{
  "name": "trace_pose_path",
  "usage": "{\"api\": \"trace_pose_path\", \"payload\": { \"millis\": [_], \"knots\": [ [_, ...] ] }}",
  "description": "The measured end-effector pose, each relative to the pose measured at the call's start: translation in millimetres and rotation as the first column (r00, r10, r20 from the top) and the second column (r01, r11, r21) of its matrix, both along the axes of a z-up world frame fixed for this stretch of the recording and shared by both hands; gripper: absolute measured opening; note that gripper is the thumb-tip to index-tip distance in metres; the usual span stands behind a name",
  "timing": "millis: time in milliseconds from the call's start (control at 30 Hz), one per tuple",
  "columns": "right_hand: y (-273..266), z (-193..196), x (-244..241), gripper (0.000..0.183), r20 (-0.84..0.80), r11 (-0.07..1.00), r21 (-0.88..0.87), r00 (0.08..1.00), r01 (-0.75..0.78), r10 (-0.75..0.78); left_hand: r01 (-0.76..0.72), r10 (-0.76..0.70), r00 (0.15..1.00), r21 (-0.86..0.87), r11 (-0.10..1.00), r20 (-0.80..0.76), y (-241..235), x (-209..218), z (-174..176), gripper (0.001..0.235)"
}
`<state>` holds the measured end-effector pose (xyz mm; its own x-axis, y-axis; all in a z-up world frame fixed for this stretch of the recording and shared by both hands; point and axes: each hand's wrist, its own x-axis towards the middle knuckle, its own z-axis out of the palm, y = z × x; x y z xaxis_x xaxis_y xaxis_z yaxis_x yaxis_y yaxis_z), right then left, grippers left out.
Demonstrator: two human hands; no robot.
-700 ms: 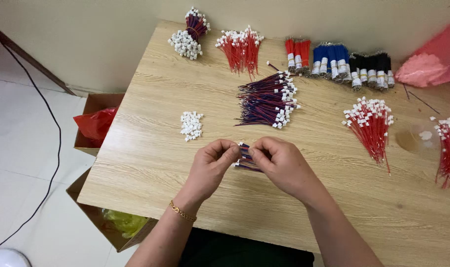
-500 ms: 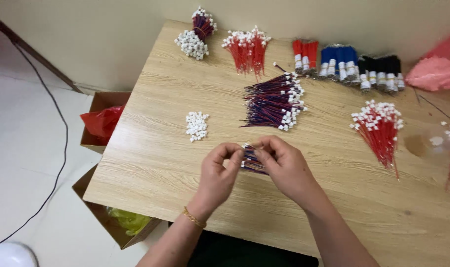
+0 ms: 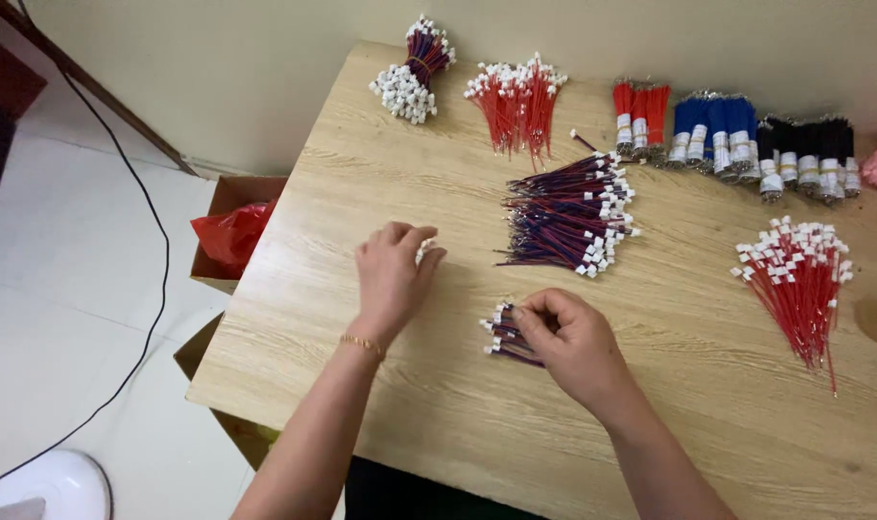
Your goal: Attaching small white connectors to the ends of thin electrical wires
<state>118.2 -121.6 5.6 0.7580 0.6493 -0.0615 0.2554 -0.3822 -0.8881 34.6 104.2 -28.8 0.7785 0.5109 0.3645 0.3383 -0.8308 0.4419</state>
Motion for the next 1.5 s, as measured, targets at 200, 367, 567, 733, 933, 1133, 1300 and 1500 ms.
{"api": "trace_pose_path", "payload": {
  "millis": [200, 367, 567, 733, 933, 1133, 1300, 1500],
  "knots": [
    [4, -1, 6, 0.01, -0.085, 1.0, 0.012, 0.996, 0.025, -0.024, -0.134, 0.158, 0.983, 0.234, 0.963, -0.091, 20, 29, -47, 0.014],
    [6, 5, 13, 0.009, -0.066, 1.0, -0.017, 0.998, 0.02, -0.021, -0.154, 0.171, 0.984, 0.224, 0.962, -0.058, 22, 32, -57, 0.006],
    [5, 15, 9, 0.009, -0.082, 1.0, 0.018, 0.997, 0.009, -0.007, 0.096, 0.0, 0.973, -0.409, 0.907, 0.229, -8, 14, -20, 0.011],
    [-2, 42, -5, 0.008, -0.075, 1.0, 0.011, 0.997, -0.009, 0.01, 0.383, 0.144, 0.902, -0.908, 0.17, 0.408, -67, -9, 15, 0.022],
    [-15, 58, -16, 0.009, -0.062, 0.999, 0.03, 0.998, -0.021, 0.023, 0.476, 0.218, 0.872, -0.865, -0.162, 0.439, -102, -20, 6, 0.022],
    [-24, 70, -27, 0.008, -0.068, 0.999, 0.033, 0.997, -0.02, 0.023, 0.485, 0.191, 0.872, -0.847, -0.218, 0.45, -113, -25, 6, 0.021],
    [-25, 79, -33, 0.01, -0.083, 0.999, 0.031, 0.996, -0.03, 0.032, 0.496, 0.179, 0.867, -0.843, -0.21, 0.466, -116, -29, 12, 0.02],
    [-29, 84, -32, 0.01, -0.073, 0.999, 0.019, 0.997, -0.035, 0.036, 0.5, 0.173, 0.864, -0.847, -0.182, 0.473, -117, -31, 11, 0.019]
  ]
}}
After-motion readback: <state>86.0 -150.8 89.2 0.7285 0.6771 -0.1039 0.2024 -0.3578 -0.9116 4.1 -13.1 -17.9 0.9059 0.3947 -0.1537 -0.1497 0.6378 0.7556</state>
